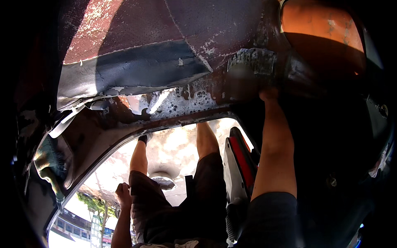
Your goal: The person scrapes and wipes the floor area behind the front passenger seat of a car using a scraper tool and a cloth. They remove debris and residue from the carpet and surrounding trim, then wipe the cleaned area with a cloth.
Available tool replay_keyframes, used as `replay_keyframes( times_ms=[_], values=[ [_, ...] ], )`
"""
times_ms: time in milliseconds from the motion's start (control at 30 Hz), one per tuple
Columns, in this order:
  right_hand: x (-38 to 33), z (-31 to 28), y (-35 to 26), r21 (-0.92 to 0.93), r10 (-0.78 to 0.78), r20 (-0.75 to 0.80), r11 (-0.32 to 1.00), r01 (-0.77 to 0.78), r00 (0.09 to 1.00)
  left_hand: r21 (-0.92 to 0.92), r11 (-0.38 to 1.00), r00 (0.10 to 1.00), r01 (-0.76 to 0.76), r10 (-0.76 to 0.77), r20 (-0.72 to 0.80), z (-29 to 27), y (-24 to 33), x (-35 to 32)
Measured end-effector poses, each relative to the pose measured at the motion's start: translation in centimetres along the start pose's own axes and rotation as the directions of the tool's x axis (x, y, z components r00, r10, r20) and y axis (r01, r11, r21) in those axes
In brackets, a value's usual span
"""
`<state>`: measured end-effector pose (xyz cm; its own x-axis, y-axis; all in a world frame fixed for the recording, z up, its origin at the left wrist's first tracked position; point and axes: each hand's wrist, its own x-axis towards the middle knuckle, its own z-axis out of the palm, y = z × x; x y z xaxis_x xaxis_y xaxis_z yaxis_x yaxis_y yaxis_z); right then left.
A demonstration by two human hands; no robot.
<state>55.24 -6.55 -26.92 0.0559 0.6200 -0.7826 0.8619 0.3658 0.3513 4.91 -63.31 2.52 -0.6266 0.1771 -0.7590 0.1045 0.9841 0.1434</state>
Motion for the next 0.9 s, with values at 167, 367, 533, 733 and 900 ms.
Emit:
replay_keyframes(
  times_ms=[167,367,533,733,900],
  values=[
    [-3.9,-1.4,-11.2,0.058,-0.156,0.192,0.987,0.148,0.969,-0.161,0.987,1.000,-0.013,0.009,-0.026,-0.3,-0.6,1.7],
    [-12.0,-0.4,-26.6,0.332,-0.289,0.158,0.916,0.224,0.944,-0.254,0.967,1.000,0.016,-0.016,0.003,-1.7,1.1,0.3],
    [-17.9,-1.9,-33.2,0.772,-0.355,-0.101,0.561,0.298,0.930,-0.207,0.978,1.000,0.006,-0.008,-0.010,-2.7,-0.4,0.2],
    [-12.3,-5.2,-18.8,0.656,-0.055,-0.370,0.691,0.303,0.927,-0.255,0.967,0.999,-0.016,0.003,-0.051,-4.3,-2.0,0.6],
    [-10.6,-4.4,-18.8,0.487,0.082,-0.541,0.842,0.233,0.837,-0.146,0.958,0.961,-0.247,0.222,-0.165,-8.5,1.5,1.6]
  ],
)
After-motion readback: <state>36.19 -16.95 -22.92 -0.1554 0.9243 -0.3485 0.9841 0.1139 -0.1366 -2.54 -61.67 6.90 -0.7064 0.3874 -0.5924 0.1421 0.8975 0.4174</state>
